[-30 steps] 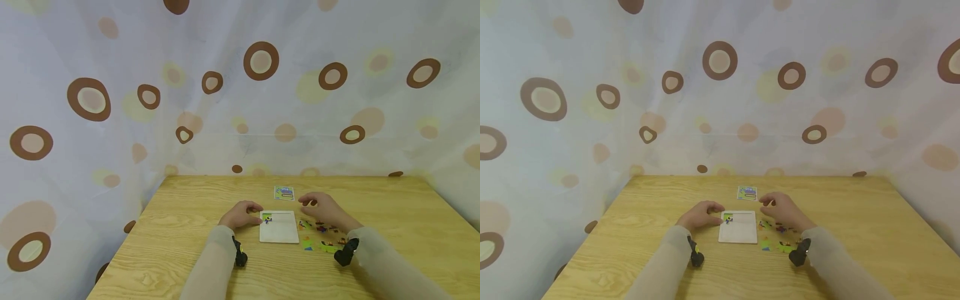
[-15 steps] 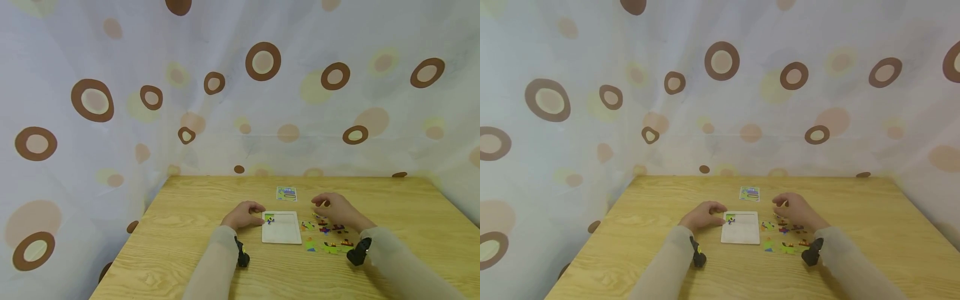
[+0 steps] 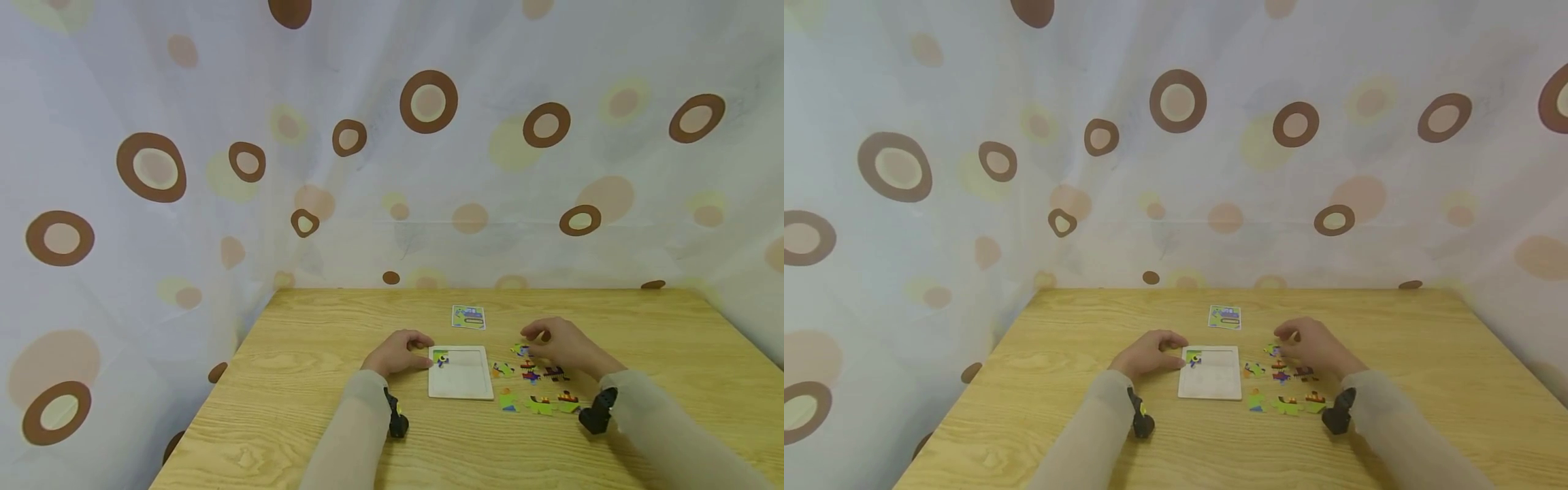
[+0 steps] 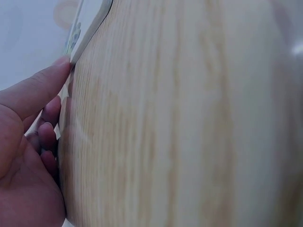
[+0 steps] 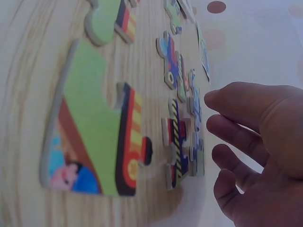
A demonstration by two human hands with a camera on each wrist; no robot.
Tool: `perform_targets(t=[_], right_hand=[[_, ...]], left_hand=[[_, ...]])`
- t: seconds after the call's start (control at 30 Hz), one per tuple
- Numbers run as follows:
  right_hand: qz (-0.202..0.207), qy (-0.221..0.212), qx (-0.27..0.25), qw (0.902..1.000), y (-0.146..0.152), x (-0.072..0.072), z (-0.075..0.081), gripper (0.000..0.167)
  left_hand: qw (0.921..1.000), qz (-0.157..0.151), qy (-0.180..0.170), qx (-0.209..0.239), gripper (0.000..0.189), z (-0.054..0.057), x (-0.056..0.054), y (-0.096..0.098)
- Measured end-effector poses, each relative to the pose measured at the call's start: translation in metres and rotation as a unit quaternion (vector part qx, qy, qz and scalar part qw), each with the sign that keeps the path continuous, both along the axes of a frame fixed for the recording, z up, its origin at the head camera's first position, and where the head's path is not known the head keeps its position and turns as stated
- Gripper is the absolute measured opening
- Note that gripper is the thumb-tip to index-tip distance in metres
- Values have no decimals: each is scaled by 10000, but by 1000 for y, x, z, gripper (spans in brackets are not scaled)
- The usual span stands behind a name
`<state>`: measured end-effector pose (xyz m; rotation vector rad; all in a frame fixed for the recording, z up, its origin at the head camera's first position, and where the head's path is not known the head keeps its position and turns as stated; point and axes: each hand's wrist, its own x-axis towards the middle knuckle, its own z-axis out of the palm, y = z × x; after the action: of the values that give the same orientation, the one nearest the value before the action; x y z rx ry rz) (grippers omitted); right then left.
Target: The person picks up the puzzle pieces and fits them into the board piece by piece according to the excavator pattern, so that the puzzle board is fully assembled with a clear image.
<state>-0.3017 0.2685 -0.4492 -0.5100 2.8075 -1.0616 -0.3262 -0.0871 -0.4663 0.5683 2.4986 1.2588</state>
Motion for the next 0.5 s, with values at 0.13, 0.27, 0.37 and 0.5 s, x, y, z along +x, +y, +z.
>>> perform_targets(t=[0.13,0.27,0.37,0.5], right_hand=[[63,-138,-52,9999,3,-1,-3,36],[135,-113,-19,9998,5,-2,-5,35],[166,-64,26,9998,4,-2,-5,34],[170,-86,33,9998,4,-3,-5,32]], left_hand=[[10000,-12,34,-22,33,-2,-2,0],[10000,-29,49,-22,33,-3,-3,0],[10000,-30,49,-19,33,-3,-2,0],[10000,-16,26,-32,33,-2,-2,0]])
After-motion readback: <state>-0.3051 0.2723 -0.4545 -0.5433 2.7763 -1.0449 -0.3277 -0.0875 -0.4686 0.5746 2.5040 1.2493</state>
